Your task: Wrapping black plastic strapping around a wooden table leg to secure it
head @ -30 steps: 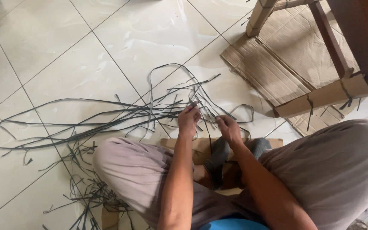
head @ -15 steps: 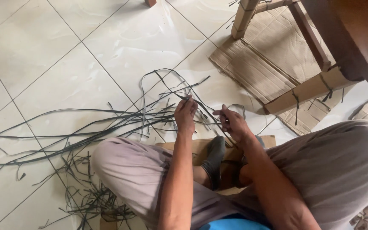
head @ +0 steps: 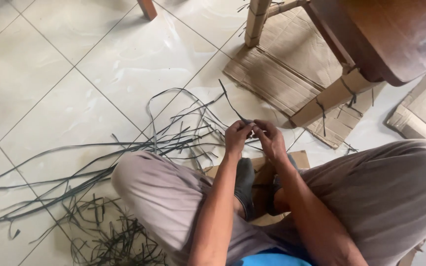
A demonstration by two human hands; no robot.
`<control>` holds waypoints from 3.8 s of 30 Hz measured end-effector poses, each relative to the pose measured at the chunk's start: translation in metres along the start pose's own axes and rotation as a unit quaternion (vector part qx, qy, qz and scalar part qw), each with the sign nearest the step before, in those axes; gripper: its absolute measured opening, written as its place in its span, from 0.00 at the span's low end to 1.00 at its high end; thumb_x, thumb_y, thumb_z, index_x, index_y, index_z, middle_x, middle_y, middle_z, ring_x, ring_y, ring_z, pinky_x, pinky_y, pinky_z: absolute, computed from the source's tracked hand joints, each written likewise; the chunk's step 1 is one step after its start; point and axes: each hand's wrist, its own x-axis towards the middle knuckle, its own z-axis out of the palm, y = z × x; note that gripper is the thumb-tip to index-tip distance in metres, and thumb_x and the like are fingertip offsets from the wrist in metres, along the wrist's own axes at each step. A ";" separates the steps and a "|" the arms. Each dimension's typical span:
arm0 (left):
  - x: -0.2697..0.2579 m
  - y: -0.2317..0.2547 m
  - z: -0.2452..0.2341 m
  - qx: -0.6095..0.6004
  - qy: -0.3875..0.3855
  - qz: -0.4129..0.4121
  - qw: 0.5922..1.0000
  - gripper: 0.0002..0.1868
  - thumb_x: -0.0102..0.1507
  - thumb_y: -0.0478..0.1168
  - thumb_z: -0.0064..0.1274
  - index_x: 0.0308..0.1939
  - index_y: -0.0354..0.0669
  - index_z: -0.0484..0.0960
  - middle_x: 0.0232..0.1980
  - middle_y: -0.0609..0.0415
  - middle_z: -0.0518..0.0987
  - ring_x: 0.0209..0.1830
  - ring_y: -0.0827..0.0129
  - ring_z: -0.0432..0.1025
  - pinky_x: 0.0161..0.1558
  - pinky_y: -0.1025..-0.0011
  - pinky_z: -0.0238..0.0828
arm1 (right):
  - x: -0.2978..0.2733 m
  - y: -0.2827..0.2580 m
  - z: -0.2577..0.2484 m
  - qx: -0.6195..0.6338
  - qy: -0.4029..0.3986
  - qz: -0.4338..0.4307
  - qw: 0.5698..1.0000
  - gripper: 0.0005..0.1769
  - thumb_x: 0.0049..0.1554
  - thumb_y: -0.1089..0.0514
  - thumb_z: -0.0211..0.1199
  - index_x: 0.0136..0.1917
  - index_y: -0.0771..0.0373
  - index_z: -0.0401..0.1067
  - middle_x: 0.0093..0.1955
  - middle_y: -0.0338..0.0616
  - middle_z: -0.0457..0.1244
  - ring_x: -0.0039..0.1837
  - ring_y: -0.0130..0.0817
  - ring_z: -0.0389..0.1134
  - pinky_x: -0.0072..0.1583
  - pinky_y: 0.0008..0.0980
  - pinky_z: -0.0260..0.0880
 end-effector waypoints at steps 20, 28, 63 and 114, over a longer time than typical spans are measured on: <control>-0.026 -0.070 0.154 0.166 -0.022 0.025 0.986 0.20 0.56 0.46 0.59 0.50 0.43 0.83 0.45 0.46 0.83 0.54 0.53 0.78 0.57 0.57 0.70 | -0.011 0.143 -0.162 0.244 0.488 0.142 0.826 0.10 0.62 0.53 0.59 0.51 0.60 0.66 0.31 0.43 0.65 0.22 0.17 0.53 0.23 0.18 0.50; -0.016 -0.107 0.185 0.136 -0.039 0.000 0.990 0.25 0.58 0.42 0.54 0.58 0.36 0.81 0.55 0.43 0.81 0.65 0.52 0.72 0.66 0.57 0.64 | -0.028 0.104 -0.192 0.254 0.574 0.113 0.770 0.14 0.65 0.56 0.51 0.63 0.61 0.59 0.42 0.50 0.72 0.24 0.21 0.60 0.23 0.17 0.52; 0.080 -0.050 0.209 -0.050 -0.127 -0.154 0.979 0.12 0.63 0.46 0.53 0.44 0.46 0.84 0.39 0.53 0.79 0.40 0.67 0.71 0.44 0.68 0.70 | 0.104 0.140 -0.150 -0.281 0.272 0.159 0.907 0.20 0.64 0.46 0.47 0.43 0.56 0.77 0.40 0.51 0.72 0.52 0.57 0.74 0.59 0.54 0.71; 0.036 -0.112 0.171 -0.169 0.042 -0.119 0.978 0.16 0.62 0.36 0.62 0.48 0.27 0.77 0.42 0.42 0.77 0.41 0.55 0.80 0.51 0.56 0.82 | 0.037 0.076 -0.112 -0.066 0.318 0.197 0.925 0.12 0.57 0.46 0.60 0.51 0.41 0.80 0.29 0.36 0.71 0.41 0.35 0.75 0.54 0.36 0.72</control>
